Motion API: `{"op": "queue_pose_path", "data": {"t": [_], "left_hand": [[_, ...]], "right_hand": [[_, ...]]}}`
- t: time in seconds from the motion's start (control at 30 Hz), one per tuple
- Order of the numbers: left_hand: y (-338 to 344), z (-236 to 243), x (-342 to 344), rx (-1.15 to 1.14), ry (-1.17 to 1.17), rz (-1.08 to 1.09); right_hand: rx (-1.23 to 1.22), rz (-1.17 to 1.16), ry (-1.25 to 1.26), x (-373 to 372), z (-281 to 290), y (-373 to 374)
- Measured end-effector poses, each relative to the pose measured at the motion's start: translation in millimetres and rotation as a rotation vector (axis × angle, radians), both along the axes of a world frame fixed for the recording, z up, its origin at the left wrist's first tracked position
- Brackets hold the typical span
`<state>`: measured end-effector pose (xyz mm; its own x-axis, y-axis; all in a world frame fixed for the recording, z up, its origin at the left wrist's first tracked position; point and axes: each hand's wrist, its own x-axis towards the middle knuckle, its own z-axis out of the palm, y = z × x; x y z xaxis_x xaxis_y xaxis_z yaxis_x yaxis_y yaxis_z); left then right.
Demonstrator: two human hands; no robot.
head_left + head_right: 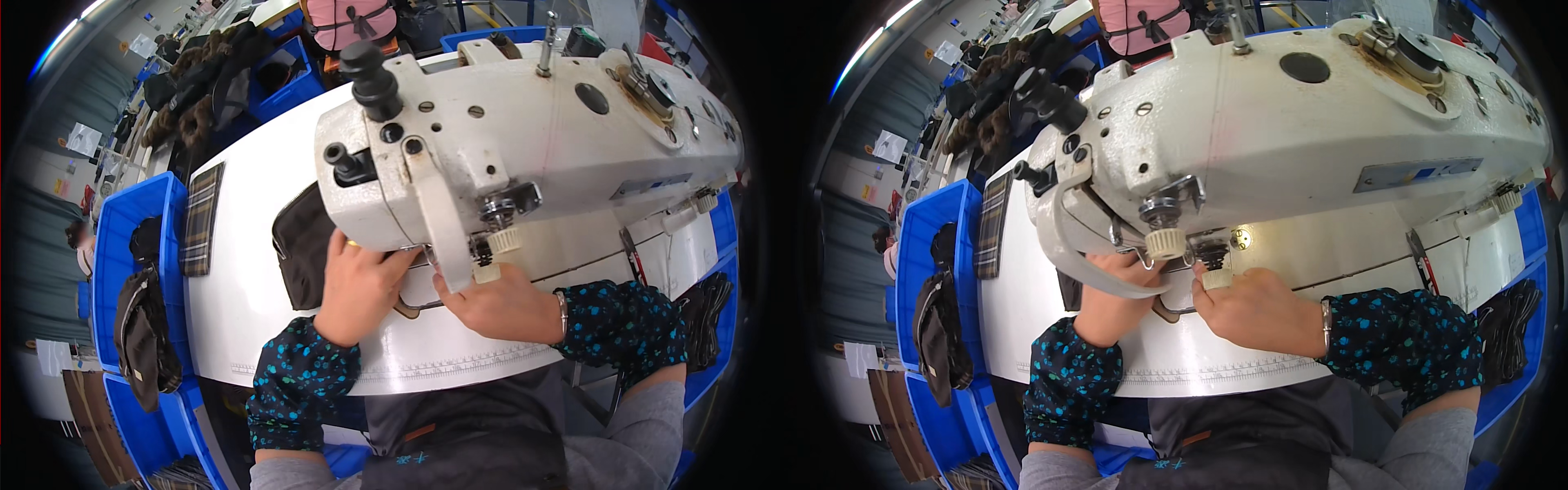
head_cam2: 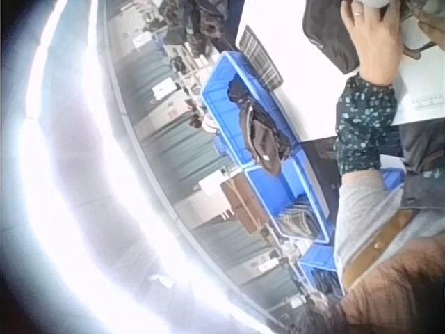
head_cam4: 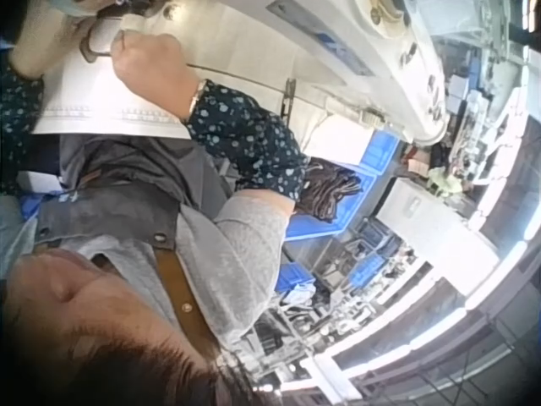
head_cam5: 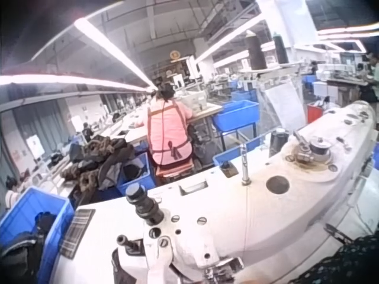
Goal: Sew a piece of plaid fabric onto a brown bag component using an industrial sewing machine.
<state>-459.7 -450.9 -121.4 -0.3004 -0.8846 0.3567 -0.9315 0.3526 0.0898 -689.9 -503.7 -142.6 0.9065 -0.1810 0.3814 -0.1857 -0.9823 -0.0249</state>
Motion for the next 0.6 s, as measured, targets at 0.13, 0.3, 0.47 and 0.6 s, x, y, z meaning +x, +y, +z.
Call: {"op": "queue_pose_path", "data": {"t": [0.13,0.3,0.47,0.6], "left_hand": [[7,-2,14,0.093,-0.121,0.017],[1,27,-2,0.337,-0.108,-0.001],[-10,31,-2,0.426,0.188,-0.083],[-8,33,-7,0.499,0.252,0.024]], "right_hand": [[0.019,-0.003,-0.079,5,-8,0],[0.000,-0.027,-0.155,7,-17,0],[-0.095,0.005,-0.237,11,-14,5],[-0.167,0.047,-0.199,14,-17,7]]}}
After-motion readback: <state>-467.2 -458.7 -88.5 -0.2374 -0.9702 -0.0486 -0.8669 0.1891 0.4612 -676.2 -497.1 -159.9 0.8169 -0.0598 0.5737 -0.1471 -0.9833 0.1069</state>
